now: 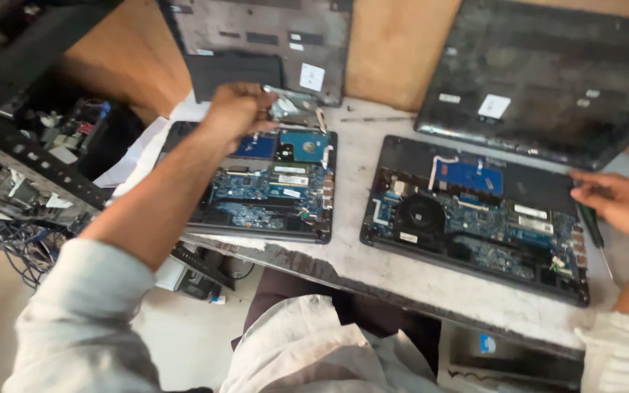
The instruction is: The person works at a repair bench on a disassembled laptop, using a screwdriver on the opened chassis and repositioning the bottom cover. They then handle the exposed motherboard and remove a hard drive from the laptop, holding the drive up before placing it on the bench.
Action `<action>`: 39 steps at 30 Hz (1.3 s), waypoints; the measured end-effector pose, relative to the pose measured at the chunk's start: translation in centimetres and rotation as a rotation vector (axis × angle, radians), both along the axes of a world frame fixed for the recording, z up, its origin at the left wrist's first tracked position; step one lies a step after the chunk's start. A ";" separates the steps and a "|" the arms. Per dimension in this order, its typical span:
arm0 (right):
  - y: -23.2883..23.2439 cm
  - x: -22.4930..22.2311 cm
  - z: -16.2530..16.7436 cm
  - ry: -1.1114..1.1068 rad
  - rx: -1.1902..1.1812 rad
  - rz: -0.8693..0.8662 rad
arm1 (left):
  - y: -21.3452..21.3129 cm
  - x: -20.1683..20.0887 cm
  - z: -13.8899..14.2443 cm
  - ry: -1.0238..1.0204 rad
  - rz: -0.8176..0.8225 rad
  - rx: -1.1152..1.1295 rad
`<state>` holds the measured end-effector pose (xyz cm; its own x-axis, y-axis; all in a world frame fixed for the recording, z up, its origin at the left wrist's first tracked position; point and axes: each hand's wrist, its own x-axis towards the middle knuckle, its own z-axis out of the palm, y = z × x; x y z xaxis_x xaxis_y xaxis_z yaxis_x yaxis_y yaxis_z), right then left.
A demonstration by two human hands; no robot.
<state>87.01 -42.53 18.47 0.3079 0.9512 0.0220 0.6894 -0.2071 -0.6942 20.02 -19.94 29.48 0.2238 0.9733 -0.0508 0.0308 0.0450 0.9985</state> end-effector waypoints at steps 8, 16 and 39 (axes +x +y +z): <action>0.5 -0.7 1.4 0.072 -0.003 -0.054 | 6.6 2.9 -3.9 -0.003 -0.010 -0.082; 0.9 0.7 0.3 0.024 -0.011 -0.049 | 7.9 2.4 -3.6 0.182 0.046 -0.056; 1.4 0.1 0.0 -0.009 0.093 0.015 | -2.3 8.8 0.1 1.137 -0.849 1.358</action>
<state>87.07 -41.12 18.50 0.2932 0.9493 0.1135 0.6984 -0.1316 -0.7035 28.83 -22.28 29.56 0.9836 0.1622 0.0787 0.1720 -0.9750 -0.1407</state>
